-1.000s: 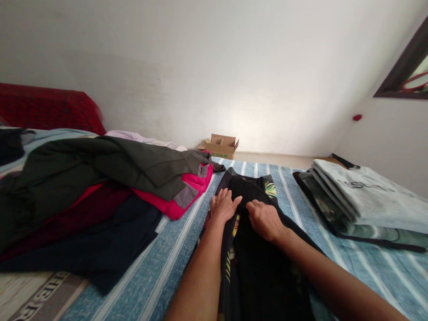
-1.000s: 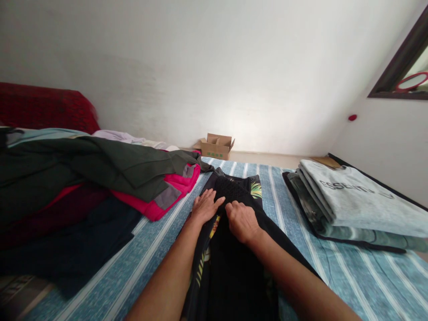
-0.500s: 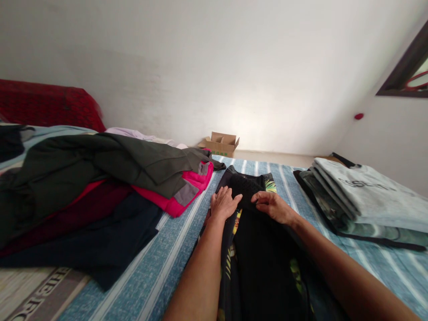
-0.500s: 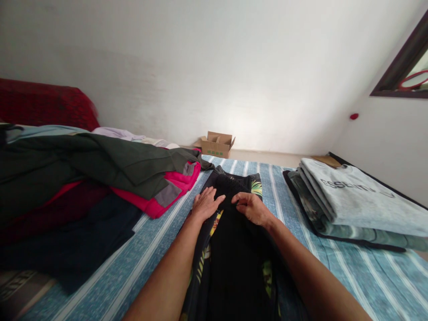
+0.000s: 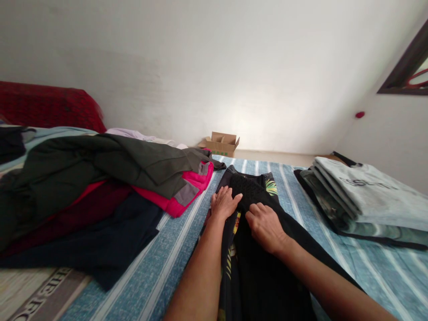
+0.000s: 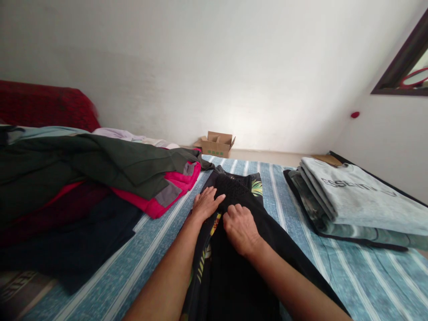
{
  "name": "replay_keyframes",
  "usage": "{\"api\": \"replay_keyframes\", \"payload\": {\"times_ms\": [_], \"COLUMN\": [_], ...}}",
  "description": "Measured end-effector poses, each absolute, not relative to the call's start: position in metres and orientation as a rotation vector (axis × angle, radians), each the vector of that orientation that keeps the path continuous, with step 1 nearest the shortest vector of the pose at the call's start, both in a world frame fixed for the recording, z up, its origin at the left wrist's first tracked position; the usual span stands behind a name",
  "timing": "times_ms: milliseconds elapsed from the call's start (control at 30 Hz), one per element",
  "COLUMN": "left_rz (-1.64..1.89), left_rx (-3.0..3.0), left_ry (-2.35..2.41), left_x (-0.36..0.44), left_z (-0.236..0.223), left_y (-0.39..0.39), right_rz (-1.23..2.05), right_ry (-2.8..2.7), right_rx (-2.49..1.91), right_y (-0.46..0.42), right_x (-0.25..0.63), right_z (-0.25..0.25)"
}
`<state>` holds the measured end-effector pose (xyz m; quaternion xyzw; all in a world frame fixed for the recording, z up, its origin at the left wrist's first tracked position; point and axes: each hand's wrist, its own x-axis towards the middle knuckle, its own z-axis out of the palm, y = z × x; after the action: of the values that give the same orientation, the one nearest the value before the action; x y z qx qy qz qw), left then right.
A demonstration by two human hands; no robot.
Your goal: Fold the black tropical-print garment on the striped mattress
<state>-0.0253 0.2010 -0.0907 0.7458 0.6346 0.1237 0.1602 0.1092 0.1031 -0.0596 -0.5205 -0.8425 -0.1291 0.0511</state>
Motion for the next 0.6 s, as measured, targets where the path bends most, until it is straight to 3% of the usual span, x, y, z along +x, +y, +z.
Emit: {"api": "replay_keyframes", "payload": {"times_ms": [200, 600], "left_rz": [0.349, 0.288], "left_rx": [2.139, 2.184], "left_ry": [1.774, 1.784], "left_x": [-0.027, -0.031], "left_z": [-0.088, -0.088], "left_y": [0.200, 0.200], "right_rz": [-0.517, -0.150], "right_ry": [-2.556, -2.349], "right_rx": [-1.472, -1.702], "right_y": [0.090, 0.108], "right_x": [0.108, 0.111], "right_z": [-0.079, -0.053]}}
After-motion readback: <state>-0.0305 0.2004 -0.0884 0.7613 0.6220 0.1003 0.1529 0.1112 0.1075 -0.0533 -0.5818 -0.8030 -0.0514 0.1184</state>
